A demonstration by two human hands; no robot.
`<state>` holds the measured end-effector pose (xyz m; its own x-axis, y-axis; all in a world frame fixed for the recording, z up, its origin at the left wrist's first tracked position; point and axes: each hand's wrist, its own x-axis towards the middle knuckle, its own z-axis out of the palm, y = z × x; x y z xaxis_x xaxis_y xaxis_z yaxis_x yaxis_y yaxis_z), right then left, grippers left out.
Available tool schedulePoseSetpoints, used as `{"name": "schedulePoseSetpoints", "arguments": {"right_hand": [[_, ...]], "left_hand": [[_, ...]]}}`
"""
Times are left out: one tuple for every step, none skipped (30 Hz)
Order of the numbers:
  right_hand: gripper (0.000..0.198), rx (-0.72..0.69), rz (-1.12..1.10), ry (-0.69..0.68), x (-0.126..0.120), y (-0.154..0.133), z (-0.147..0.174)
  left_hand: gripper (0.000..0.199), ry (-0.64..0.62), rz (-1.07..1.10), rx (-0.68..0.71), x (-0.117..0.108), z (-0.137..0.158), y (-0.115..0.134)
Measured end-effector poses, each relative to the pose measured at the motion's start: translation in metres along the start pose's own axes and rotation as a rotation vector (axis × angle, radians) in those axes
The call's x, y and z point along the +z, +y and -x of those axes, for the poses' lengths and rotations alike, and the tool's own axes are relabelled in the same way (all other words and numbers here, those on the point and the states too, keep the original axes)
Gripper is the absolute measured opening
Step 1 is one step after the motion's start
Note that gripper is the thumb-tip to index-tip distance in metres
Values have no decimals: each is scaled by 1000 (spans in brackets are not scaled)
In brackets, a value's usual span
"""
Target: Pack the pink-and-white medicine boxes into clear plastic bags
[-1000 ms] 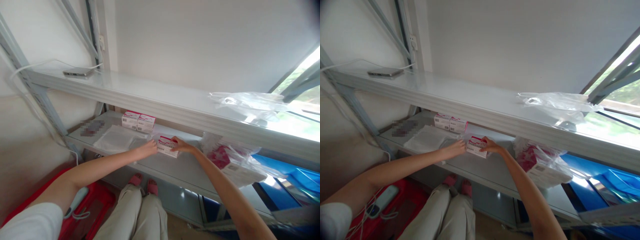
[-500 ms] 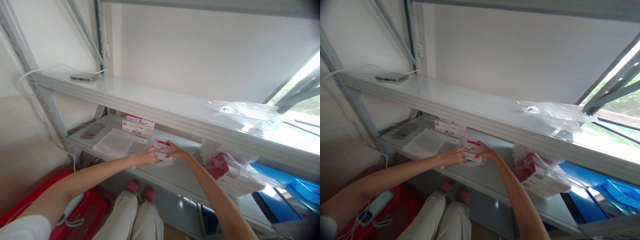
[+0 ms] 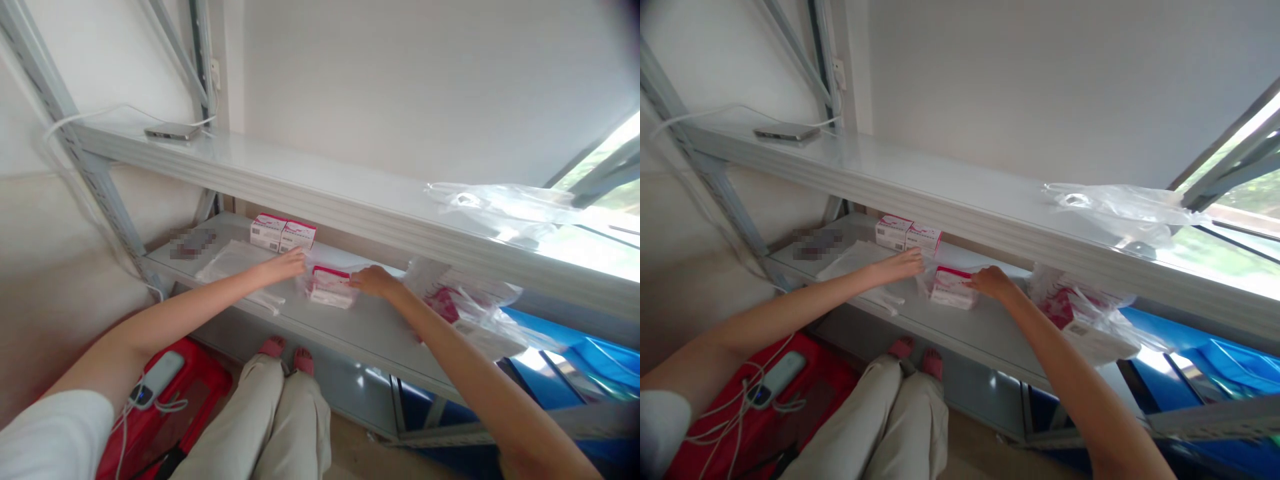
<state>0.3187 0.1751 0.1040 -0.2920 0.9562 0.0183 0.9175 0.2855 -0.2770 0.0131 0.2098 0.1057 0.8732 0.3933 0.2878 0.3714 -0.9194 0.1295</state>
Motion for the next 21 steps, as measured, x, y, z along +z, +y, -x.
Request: {"name": "schedulePoseSetpoints", "arguments": {"right_hand": [[28, -23, 93, -37, -7, -1, 4], [30, -56, 196, -77, -15, -3, 8], [30, -100, 296, -109, -23, -4, 12], [26, -151, 379, -121, -31, -5, 15], [21, -201, 435, -113, -38, -6, 19], [18, -248, 476, -94, -45, -7, 22], [20, -289, 504, -67, -50, -7, 26], [26, -320, 525, -35, -54, -8, 28], [31, -340, 541, -8, -57, -8, 31], [35, -351, 558, 11, -58, -8, 33], [35, -357, 576, 22, -58, -8, 35], [35, -363, 592, 32, -56, -8, 37], [36, -366, 604, 47, -53, -7, 38], [38, -358, 606, 84, -48, -6, 40], [41, -329, 589, 151, -42, -4, 41], [44, -271, 550, 244, -35, -3, 43], [47, -182, 486, 352, -26, -1, 44], [50, -67, 393, 454, -15, 1, 45], [53, 60, 259, 518, -3, 3, 46], [56, 177, 105, 535, 10, 4, 47], [59, 266, -64, 495, 24, 6, 48]], "left_hand": [[30, 1, -45, 10, -3, -2, -1], [32, -4, -102, 28, -7, -3, -1], [32, -11, -170, 48, -12, -5, -1], [33, -19, -242, 67, -16, -6, -1], [32, -26, -313, 84, -20, -8, 0], [32, -29, -373, 99, -25, -9, 0], [31, -27, -416, 112, -29, -10, 1], [30, -17, -442, 121, -32, -11, 1], [29, 0, -450, 125, -34, -11, 1], [29, 21, -442, 124, -36, -12, 1], [28, 45, -423, 117, -36, -13, 1], [28, 69, -394, 109, -36, -14, 0], [29, 98, -359, 95, -33, -15, 0], [32, 135, -318, 74, -29, -17, -1], [37, 181, -273, 42, -24, -18, -3], [44, 237, -221, -1, -16, -19, -5], [52, 298, -160, -58, -7, -19, -6], [59, 355, -89, -128, 4, -19, -8], [66, 401, -10, -211, 17, -17, -10], [72, 425, 77, -308, 31, -14, -11], [76, 426, 167, -420, 46, -10, -12]]}}
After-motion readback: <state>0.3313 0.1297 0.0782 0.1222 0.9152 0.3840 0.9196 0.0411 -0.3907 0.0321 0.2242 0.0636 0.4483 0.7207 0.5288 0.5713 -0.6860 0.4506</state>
